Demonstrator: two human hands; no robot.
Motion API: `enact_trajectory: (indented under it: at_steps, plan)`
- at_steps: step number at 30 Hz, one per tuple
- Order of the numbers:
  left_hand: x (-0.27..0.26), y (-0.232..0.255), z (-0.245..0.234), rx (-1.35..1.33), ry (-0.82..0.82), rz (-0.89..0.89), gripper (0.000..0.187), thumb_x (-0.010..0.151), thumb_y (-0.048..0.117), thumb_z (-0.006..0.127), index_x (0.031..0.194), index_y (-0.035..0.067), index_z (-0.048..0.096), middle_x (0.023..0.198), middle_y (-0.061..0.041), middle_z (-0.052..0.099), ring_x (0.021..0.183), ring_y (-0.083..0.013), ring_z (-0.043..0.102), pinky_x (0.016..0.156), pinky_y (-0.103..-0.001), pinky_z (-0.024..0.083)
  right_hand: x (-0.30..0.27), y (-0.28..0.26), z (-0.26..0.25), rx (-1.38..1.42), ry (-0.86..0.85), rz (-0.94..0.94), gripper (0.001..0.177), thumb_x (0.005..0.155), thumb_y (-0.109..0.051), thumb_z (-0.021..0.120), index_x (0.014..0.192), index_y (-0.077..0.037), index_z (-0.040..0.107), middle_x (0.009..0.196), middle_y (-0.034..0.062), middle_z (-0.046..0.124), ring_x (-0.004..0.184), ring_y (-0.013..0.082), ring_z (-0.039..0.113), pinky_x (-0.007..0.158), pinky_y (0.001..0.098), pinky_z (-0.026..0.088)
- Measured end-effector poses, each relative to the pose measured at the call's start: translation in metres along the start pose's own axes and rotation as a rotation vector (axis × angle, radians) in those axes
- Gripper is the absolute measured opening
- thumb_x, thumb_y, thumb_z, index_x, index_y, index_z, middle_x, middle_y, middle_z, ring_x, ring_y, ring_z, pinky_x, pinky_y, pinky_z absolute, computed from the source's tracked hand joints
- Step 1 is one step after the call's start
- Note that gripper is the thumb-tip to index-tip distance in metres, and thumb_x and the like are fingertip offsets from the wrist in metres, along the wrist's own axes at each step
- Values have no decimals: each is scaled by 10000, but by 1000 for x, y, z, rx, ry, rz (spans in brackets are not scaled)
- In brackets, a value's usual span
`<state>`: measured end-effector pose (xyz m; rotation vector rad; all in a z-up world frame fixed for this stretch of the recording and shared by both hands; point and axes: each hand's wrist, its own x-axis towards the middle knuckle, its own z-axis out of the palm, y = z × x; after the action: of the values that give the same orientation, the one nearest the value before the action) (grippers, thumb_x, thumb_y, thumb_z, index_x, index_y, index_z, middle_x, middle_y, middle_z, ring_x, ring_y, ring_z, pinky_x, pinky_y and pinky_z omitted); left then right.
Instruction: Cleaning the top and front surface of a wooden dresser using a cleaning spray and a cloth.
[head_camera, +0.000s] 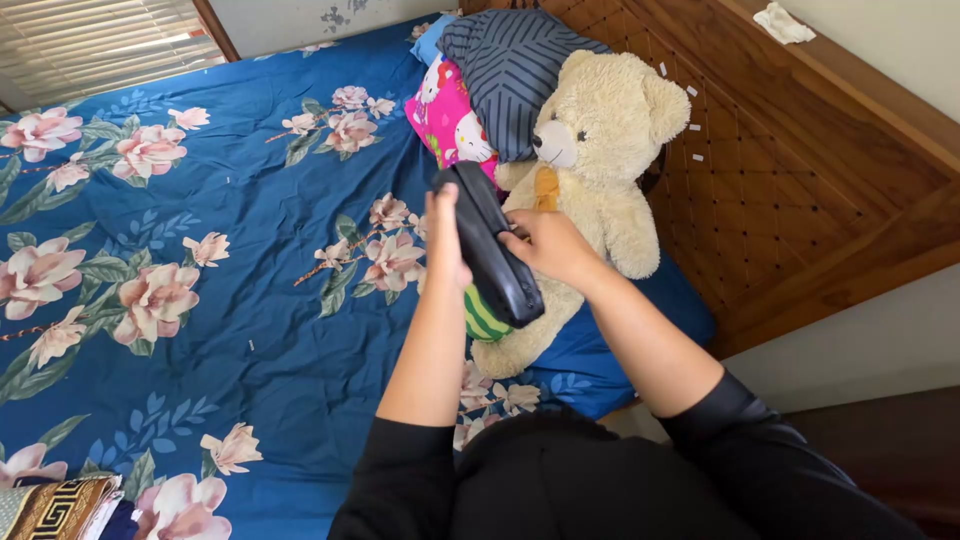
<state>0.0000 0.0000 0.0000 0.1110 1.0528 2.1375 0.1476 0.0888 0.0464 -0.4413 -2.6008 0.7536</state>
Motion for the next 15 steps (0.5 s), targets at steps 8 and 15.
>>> enact_trajectory:
  at_steps: [8, 15]
  plan:
    - [-6, -22, -8, 253, -254, -136, 909, 725, 113, 608, 1569, 263, 305, 1290, -87, 565, 1173, -271, 573, 927, -455, 511, -5, -16, -7, -193, 238, 87, 173, 893, -173, 686, 1011, -51, 721, 796, 207, 706, 729, 418, 682, 658, 495, 541]
    - [1, -25, -10, 141, -268, -141, 876, 703, -27, 500, 1532, 228, 374, 1198, -42, 613, 1063, -210, 624, 841, -355, 543, -5, -9, -17, -205, 302, 167, 183, 886, -163, 717, 1017, -36, 726, 758, 194, 708, 700, 382, 695, 654, 459, 546]
